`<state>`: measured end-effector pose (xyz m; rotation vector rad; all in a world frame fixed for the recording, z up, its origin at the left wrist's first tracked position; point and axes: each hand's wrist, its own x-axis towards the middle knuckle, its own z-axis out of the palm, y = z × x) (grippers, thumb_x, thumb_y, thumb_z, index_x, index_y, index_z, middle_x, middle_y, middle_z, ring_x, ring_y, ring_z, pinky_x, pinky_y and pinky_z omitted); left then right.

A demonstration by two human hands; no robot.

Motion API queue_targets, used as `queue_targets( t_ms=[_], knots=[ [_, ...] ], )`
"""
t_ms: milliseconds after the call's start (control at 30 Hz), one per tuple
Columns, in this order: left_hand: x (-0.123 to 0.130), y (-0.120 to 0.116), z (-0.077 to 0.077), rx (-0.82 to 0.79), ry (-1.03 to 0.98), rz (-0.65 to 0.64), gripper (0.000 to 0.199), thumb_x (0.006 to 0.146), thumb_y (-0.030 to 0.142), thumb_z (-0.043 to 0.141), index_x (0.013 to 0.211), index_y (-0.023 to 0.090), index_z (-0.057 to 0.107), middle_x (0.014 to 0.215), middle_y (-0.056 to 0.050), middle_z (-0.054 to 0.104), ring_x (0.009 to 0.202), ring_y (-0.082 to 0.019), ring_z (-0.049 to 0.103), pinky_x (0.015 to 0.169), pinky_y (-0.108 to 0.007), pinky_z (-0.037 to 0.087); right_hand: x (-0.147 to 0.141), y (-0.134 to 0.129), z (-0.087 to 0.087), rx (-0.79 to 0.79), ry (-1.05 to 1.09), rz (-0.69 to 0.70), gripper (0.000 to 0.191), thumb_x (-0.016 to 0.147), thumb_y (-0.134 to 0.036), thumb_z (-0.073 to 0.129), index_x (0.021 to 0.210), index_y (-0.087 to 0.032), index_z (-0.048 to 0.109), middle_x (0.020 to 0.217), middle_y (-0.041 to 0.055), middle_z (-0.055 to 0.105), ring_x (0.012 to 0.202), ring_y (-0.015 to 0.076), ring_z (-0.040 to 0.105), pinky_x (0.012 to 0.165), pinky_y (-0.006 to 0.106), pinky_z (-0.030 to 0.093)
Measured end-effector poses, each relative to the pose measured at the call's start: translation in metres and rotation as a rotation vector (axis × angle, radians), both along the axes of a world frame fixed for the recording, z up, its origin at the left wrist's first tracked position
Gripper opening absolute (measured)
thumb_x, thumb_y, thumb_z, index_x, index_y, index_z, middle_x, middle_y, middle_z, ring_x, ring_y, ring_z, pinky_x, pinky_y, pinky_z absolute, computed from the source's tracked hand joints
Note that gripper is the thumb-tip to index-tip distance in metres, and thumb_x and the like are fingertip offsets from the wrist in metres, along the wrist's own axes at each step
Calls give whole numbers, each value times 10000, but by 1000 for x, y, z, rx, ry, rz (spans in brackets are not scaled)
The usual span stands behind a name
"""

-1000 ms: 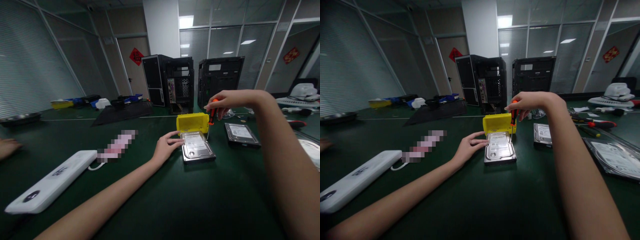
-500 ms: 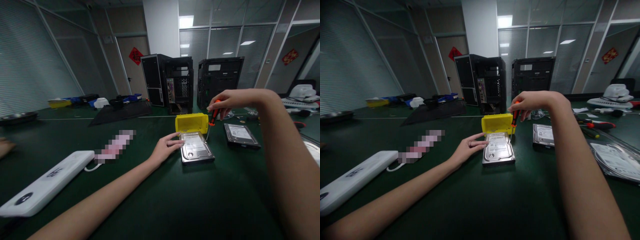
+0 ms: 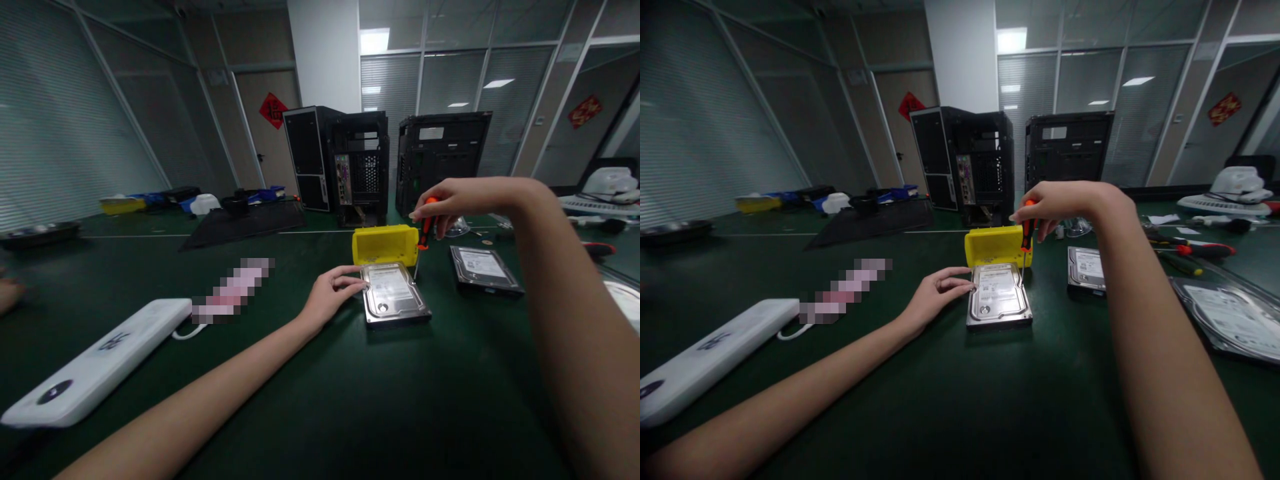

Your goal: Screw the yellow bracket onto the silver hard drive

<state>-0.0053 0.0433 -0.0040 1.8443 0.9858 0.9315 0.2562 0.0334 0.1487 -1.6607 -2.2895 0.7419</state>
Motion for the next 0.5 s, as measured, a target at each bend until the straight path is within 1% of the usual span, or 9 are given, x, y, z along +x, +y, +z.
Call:
queue_targets(
  t_ms=[267,400,500],
  knots=[
    [1,-2,-1,-15,-21,41,411,756,333,571,1128,176,494,955,-78,669,921,-186,606,843,-345,438,-2,-1,0,20,1,13,433,701,-555,490,947,-217,605,848,45,660,757,189,629,660,310,523],
    [0,-1,0,-16,-6,43,471,710,330,624,1133,172,492,956,-84,667,894,-192,614,804,-340,457,-4,-3,0,42,-20,-4,416,697,-541,504,941,-220,609,896,44,656,766,189,628,645,300,523],
    [0,1,-1,9,19,60,480,693,329,636,1122,161,501,936,-86,670,858,-195,620,770,-343,465,-3,0,0,19,-2,4,410,695,-526,516,953,-220,601,888,46,657,753,188,629,653,303,524]
  ],
)
